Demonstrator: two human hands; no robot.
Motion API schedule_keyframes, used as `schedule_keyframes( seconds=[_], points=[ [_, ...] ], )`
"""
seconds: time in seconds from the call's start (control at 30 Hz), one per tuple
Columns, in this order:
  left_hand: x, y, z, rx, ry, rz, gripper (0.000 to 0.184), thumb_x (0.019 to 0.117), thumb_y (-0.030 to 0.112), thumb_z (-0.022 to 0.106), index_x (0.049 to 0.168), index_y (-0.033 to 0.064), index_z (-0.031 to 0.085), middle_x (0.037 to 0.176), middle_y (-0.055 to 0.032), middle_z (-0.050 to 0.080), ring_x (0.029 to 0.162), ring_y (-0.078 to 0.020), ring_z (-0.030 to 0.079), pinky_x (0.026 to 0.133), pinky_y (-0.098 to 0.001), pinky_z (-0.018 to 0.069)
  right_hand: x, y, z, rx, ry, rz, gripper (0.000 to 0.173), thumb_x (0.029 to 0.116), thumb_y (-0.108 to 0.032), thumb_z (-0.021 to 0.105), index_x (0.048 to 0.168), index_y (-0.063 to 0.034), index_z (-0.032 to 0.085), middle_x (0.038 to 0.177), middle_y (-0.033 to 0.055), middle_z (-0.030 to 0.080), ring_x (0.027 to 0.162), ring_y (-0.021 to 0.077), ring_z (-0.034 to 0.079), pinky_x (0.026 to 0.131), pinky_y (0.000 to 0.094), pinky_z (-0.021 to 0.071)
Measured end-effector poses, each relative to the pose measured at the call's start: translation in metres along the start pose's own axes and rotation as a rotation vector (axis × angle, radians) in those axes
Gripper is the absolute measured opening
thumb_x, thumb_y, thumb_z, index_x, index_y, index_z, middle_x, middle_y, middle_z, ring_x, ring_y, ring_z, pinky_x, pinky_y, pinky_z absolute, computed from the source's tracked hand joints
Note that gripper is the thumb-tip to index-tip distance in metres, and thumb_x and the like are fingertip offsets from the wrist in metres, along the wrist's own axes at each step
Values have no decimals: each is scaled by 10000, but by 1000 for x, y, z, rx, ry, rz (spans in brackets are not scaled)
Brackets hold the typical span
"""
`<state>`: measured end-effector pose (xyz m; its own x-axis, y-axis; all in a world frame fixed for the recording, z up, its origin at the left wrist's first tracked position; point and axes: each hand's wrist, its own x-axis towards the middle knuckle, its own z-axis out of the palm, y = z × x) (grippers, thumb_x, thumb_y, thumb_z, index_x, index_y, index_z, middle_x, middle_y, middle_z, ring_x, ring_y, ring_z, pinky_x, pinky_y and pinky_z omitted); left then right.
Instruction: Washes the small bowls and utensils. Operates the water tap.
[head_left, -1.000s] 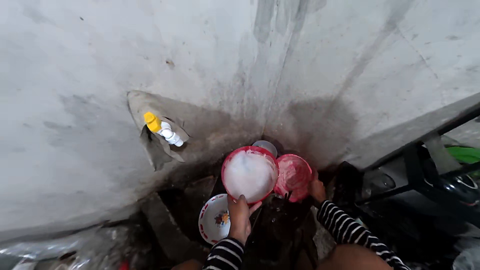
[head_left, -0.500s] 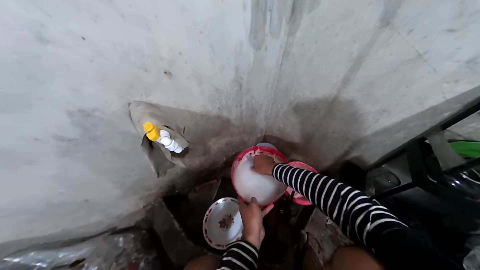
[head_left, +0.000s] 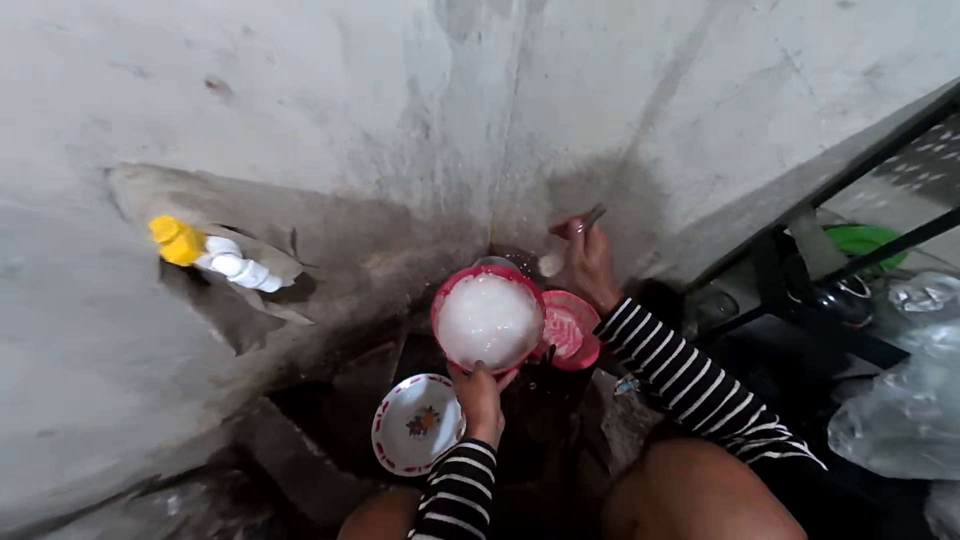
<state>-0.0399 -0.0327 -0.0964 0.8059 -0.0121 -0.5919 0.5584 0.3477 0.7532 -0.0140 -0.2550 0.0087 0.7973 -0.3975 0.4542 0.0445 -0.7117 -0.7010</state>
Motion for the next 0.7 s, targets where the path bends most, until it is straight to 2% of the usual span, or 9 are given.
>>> schedule_keyframes(
  seconds=[0.03,0.1,0.13,0.2,0.27,0.33,0.47,0.6,0.7],
  points=[
    [2,-1,-1,0,0,2,580,1093,104,436,1616,155,193,1384,-299,526,920,-402,735,673,-533,656,-1,18,-7,60,14,95,455,1134,-398,284,1348,-86,537,1098,93,739,915,220,737,799,459,625],
    [4,0,-3,-11,-1,1,562,1094,100,431,1607,143,205,1392,-298,518,953,-407,728,682,-536,654,-8,74,-1,76,-34,296,455,1130,-415,317,1282,-53,547,977,115,716,813,240,726,738,458,633],
    [5,1,-3,-18,-1,-3,560,1095,100,425,1606,142,200,1407,-296,505,973,-413,722,687,-539,653,-18,107,5,-6,-164,387,432,1127,-352,355,1255,-4,576,989,163,697,858,281,705,795,487,602],
    [5,2,-3,-28,6,-14,561,1094,101,419,1607,140,195,1417,-292,494,994,-416,715,695,-542,652,-51,155,20,-280,-605,469,356,1069,-223,473,1292,-2,641,1213,221,686,1144,354,660,1037,558,505],
    [6,2,-2,-26,17,-19,550,1096,101,415,1603,139,206,1388,-293,515,972,-410,722,690,-538,653,-84,165,36,-537,-993,423,339,1017,-214,574,1298,-52,673,1299,244,657,1235,430,614,1045,659,464],
    [8,0,-2,-10,32,-23,533,1096,105,414,1596,133,230,1336,-293,546,921,-402,734,669,-529,654,-107,149,45,-682,-1213,484,448,962,-153,645,1396,-51,610,1424,279,562,1307,485,545,1031,707,442],
    [13,1,-9,22,25,-19,558,1082,87,411,1601,161,223,1334,-290,553,940,-410,726,675,-535,648,-138,172,58,-692,-1132,560,580,925,-179,705,1472,-81,536,1442,267,551,1310,470,551,1021,699,461],
    [20,-1,-13,43,20,24,570,1088,87,433,1610,166,220,1344,-303,546,926,-429,725,647,-549,644,-152,176,61,-671,-1031,531,423,1000,-194,598,1397,-49,570,1296,287,637,1212,491,612,988,695,481],
    [26,-8,-16,62,23,28,563,1087,90,435,1604,168,227,1332,-292,564,914,-414,730,644,-541,646,-144,160,48,-629,-789,484,380,1033,-250,550,1350,-49,613,1199,266,689,1129,474,663,958,671,513]
  ],
)
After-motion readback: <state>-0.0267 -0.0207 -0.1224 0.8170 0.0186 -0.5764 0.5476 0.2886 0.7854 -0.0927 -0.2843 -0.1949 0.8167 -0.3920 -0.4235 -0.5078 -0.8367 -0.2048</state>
